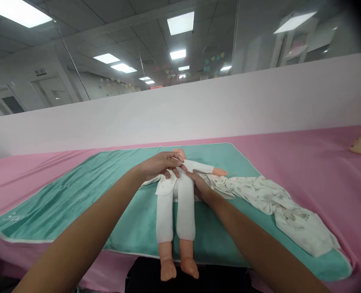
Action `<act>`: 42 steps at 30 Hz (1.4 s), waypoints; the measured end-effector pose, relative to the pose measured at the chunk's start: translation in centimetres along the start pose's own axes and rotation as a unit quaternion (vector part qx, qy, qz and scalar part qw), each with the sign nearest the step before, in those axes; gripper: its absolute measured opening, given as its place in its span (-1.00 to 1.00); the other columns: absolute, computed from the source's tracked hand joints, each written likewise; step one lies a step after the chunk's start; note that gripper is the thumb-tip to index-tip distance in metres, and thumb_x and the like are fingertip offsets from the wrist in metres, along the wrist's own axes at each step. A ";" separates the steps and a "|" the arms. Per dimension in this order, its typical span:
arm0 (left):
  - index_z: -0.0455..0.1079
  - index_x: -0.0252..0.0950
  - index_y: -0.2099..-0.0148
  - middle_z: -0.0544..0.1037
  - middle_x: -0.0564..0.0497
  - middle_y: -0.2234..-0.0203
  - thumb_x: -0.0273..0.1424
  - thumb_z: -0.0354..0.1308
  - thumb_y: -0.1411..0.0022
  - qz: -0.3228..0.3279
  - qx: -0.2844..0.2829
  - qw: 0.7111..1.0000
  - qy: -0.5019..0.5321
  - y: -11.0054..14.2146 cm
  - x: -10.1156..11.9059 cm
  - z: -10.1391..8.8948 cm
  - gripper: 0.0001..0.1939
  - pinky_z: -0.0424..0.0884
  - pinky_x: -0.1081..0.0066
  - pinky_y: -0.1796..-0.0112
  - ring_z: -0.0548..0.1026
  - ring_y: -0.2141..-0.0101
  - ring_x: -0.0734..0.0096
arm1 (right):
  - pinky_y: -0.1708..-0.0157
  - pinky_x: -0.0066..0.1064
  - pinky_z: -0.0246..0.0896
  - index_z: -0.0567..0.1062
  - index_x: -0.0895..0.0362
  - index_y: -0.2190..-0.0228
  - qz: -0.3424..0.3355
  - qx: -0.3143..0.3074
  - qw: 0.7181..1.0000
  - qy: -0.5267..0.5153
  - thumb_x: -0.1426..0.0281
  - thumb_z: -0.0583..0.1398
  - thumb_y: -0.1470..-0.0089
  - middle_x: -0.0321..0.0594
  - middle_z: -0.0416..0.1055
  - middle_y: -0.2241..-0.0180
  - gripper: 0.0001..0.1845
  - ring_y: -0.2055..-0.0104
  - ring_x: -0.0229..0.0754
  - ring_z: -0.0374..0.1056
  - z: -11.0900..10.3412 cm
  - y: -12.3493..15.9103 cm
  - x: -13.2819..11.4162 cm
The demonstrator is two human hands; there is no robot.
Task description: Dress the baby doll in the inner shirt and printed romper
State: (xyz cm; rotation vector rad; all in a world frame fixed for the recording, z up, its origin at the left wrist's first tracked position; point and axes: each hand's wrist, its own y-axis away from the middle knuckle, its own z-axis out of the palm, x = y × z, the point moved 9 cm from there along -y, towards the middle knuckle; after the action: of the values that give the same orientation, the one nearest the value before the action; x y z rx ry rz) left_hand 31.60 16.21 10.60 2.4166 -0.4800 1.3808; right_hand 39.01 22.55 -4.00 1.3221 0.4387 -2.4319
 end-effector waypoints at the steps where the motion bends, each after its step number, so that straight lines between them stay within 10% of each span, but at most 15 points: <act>1: 0.31 -0.27 0.16 0.47 -0.12 0.15 -0.15 0.07 -0.13 0.016 0.004 1.000 -0.011 0.0 0.6 0.2 -0.68 0.30 0.49 0.51 0.47 0.30 0.34 | 0.17 -0.24 0.35 0.28 0.05 0.03 -0.003 -0.012 1.000 -0.005 0.18 0.22 0.03 -0.15 0.38 0.06 -0.48 0.10 -0.08 0.37 0.1 0.0 -0.1; 7: 0.31 -0.23 0.12 0.43 -0.03 0.10 -0.32 0.04 -0.15 0.095 0.198 0.935 -0.279 -4.1 0.0 -1.2 -0.76 0.33 0.30 0.11 0.38 0.08 0.29 | 0.06 -0.25 0.27 0.19 -0.14 -0.05 -0.009 -0.072 0.997 0.019 0.17 0.16 -0.03 -0.30 0.27 -0.06 -0.47 -0.03 -0.14 0.26 1.0 0.2 -0.2; 14: 0.16 -0.27 -0.02 0.37 -0.13 0.09 -0.37 0.07 -0.13 0.106 0.113 0.799 -0.581 -12.4 -0.8 4.2 -0.61 0.29 0.24 0.14 0.36 0.07 0.17 | -0.16 -0.21 -0.06 0.21 -0.01 -0.10 -0.127 -0.166 0.948 0.238 0.20 0.14 -0.05 -0.25 0.18 -0.14 -0.43 -0.20 -0.11 0.04 2.3 -0.3 -1.2; 17: 0.20 -0.28 0.08 0.41 -0.13 0.17 -0.38 0.04 -0.15 0.093 0.081 0.792 -0.598 -14.0 -1.4 4.6 -0.74 0.32 0.28 0.25 0.43 0.19 0.18 | -0.11 -0.19 -0.03 0.39 0.06 0.05 -0.151 -0.058 0.888 0.430 0.26 0.11 -0.07 -0.17 0.33 -0.01 -0.62 -0.09 -0.05 0.17 -0.7 -1.1 -2.6; 21: 0.20 -0.28 0.13 0.41 -0.14 0.18 -0.36 0.02 -0.17 0.098 0.077 0.797 -0.590 -14.0 -1.5 4.1 -0.79 0.31 0.31 0.29 0.44 0.20 0.17 | -0.03 -0.12 0.01 0.43 0.08 0.16 -0.129 0.198 0.733 0.637 0.30 0.16 -0.02 -0.05 0.33 0.06 -0.69 -0.04 0.06 0.17 -6.5 -0.4 -6.5; 24: 0.20 -0.29 0.13 0.41 -0.15 0.19 -0.41 0.01 -0.16 0.105 0.078 0.782 -0.609 -13.4 -1.5 3.9 -0.80 0.29 0.29 0.27 0.43 0.19 0.14 | 0.06 -0.15 0.09 0.41 0.08 0.15 -0.044 0.243 0.679 0.692 0.27 0.26 0.11 -0.03 0.28 0.05 -0.58 0.01 0.06 0.21 -9.1 -0.2 -6.9; 32: 0.21 -0.30 0.11 0.39 -0.17 0.21 -0.62 -0.06 -0.10 0.126 0.096 0.742 -0.651 -12.2 -1.9 2.9 -0.71 0.23 0.26 0.22 0.38 0.15 0.14 | 0.23 -0.27 0.13 0.42 0.11 0.30 -0.005 0.269 0.729 0.629 0.41 0.24 0.16 -0.10 0.40 0.32 -0.73 0.20 -0.03 0.32 -11.6 -0.5 -6.5; 42: 0.24 -0.31 0.08 0.39 -0.18 0.20 -0.65 -0.07 -0.10 0.131 0.088 0.711 -0.685 -11.3 -2.1 3.4 -0.67 0.20 0.26 0.23 0.37 0.17 0.15 | 0.41 -0.44 0.08 0.33 0.09 0.51 -0.164 0.308 0.842 0.411 0.17 0.13 0.09 -0.32 0.30 0.53 -0.76 0.43 -0.24 0.19 -12.2 0.4 -10.4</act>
State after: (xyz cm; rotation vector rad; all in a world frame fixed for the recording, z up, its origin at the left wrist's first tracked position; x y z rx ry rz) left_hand 38.13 25.15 5.99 3.1935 -1.0214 -0.6916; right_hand 53.54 28.85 -1.62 2.7938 0.0436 -2.1955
